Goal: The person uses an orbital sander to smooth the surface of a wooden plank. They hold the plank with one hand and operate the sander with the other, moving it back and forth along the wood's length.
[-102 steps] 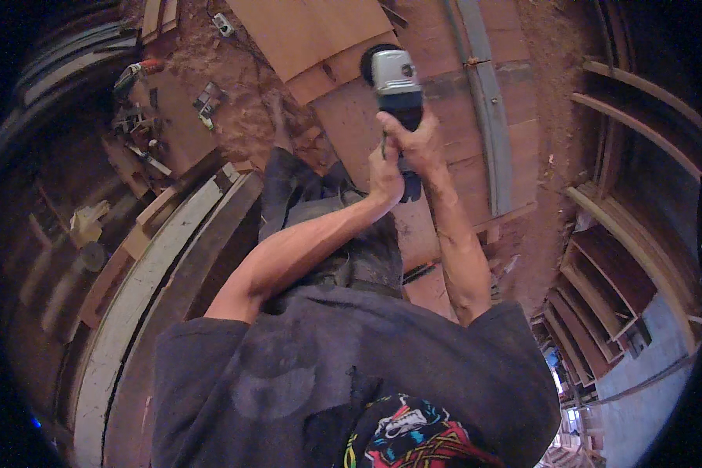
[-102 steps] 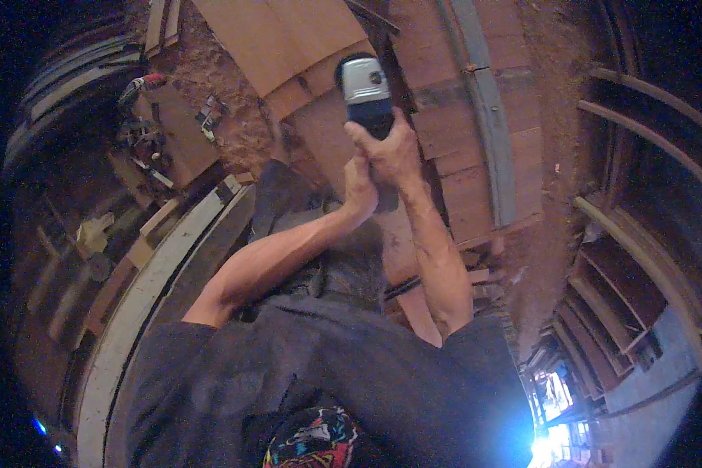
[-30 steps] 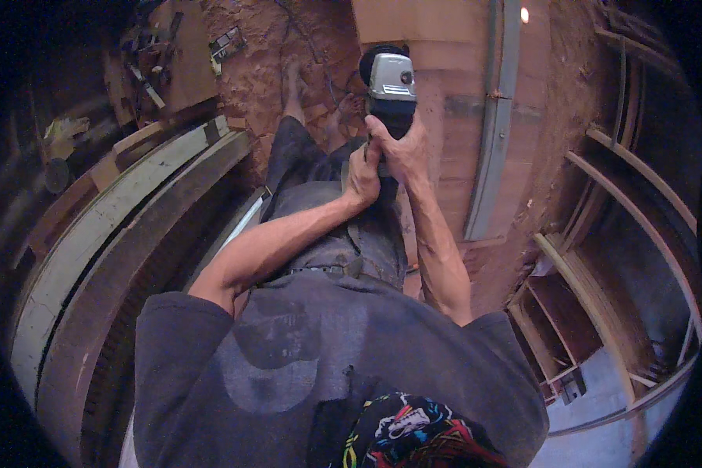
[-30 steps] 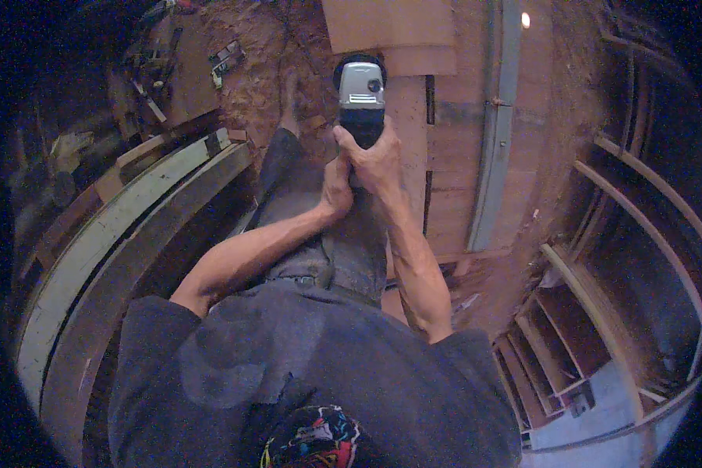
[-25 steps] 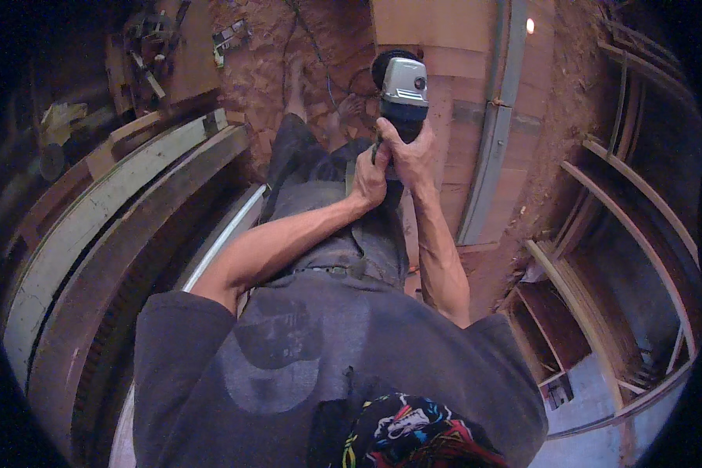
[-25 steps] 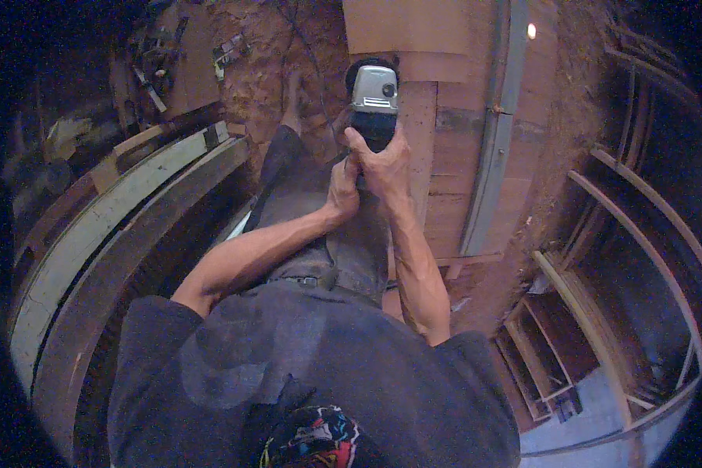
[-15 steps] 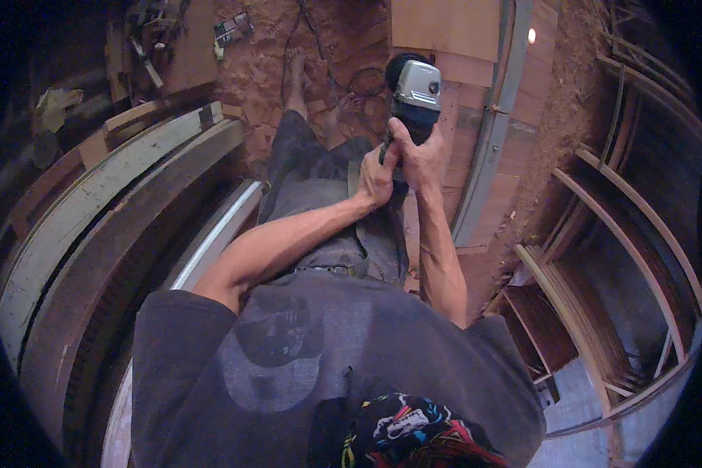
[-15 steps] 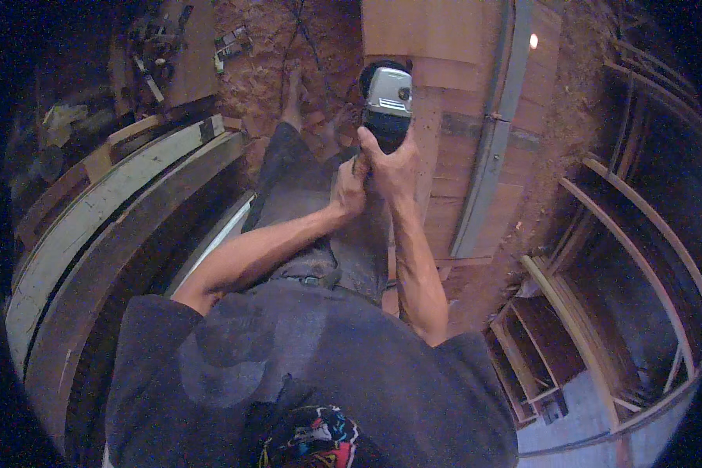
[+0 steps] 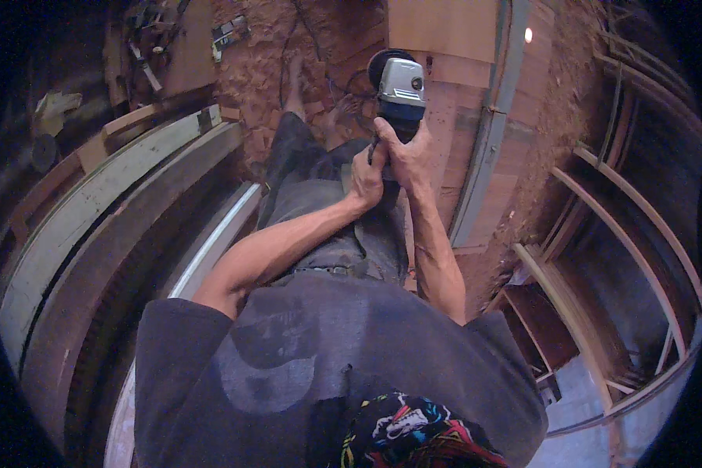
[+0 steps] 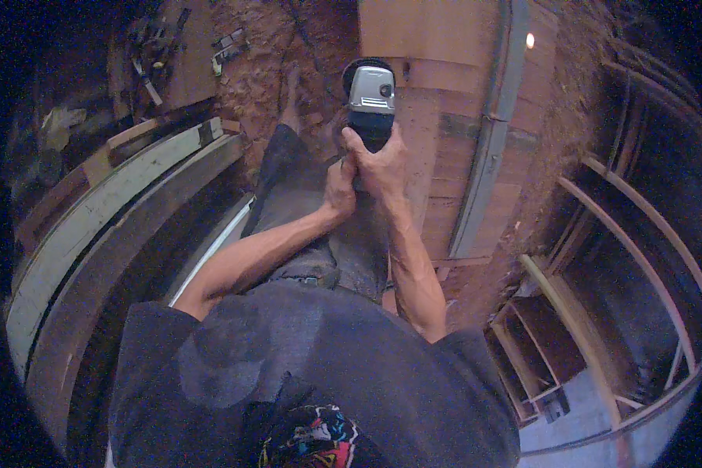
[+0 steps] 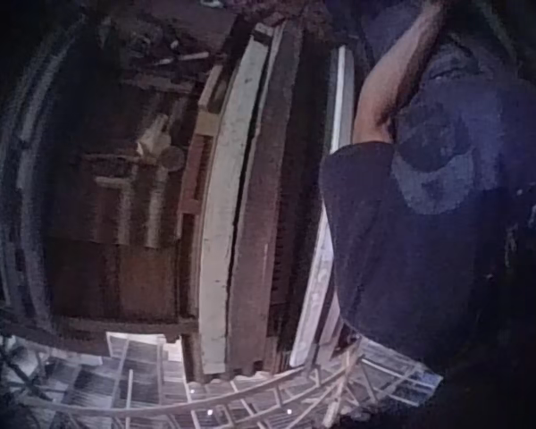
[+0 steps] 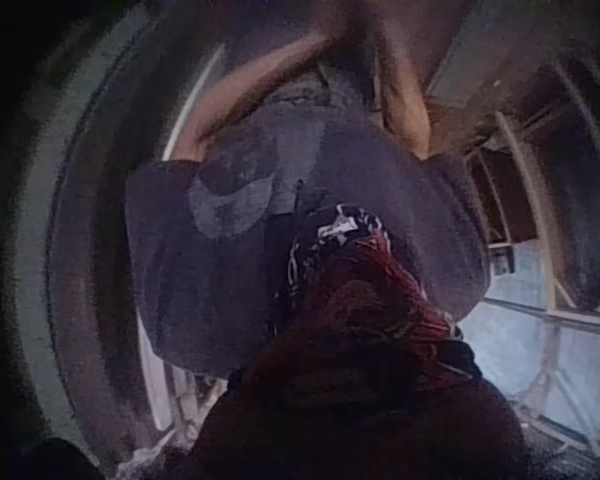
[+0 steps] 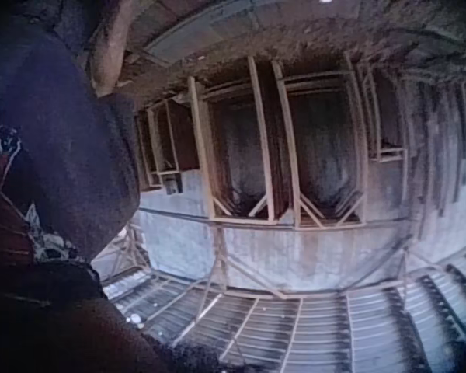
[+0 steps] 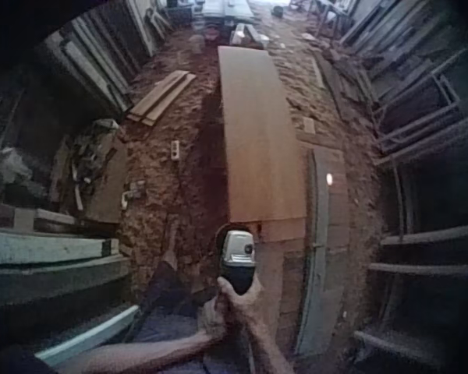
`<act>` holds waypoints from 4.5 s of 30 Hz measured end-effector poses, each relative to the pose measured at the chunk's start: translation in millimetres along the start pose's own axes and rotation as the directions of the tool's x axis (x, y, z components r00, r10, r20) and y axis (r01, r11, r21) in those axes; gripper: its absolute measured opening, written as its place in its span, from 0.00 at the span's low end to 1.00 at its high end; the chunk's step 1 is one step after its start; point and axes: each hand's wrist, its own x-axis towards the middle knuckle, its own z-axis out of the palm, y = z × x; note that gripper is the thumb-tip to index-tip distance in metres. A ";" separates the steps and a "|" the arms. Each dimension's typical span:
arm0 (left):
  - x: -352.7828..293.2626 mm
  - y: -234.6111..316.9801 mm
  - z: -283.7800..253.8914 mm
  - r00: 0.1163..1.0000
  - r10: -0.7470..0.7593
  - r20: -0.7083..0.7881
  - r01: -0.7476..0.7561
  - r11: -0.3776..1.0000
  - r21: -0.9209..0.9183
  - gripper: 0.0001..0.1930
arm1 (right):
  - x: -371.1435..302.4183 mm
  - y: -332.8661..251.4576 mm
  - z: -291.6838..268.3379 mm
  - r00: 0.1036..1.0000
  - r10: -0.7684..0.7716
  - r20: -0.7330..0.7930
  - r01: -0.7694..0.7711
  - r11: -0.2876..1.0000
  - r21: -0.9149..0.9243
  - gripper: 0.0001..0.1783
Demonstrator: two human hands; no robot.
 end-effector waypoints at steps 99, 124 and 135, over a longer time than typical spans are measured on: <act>203.4 263.8 -197.0 0.867 0.496 -0.056 -0.214 0.470 0.856 0.29 | -61.5 63.5 -185.2 0.858 0.288 -0.425 0.161 0.635 0.755 0.29; 225.2 81.1 -118.8 0.538 0.723 0.432 -0.426 -0.209 0.880 0.27 | -59.4 54.1 -184.1 0.869 0.324 -0.375 0.138 0.569 0.811 0.29; 223.6 35.8 -189.4 0.974 -0.101 -0.204 -0.030 0.832 -0.553 0.38 | -64.2 42.7 -177.7 0.836 0.367 -0.409 0.134 0.585 0.800 0.35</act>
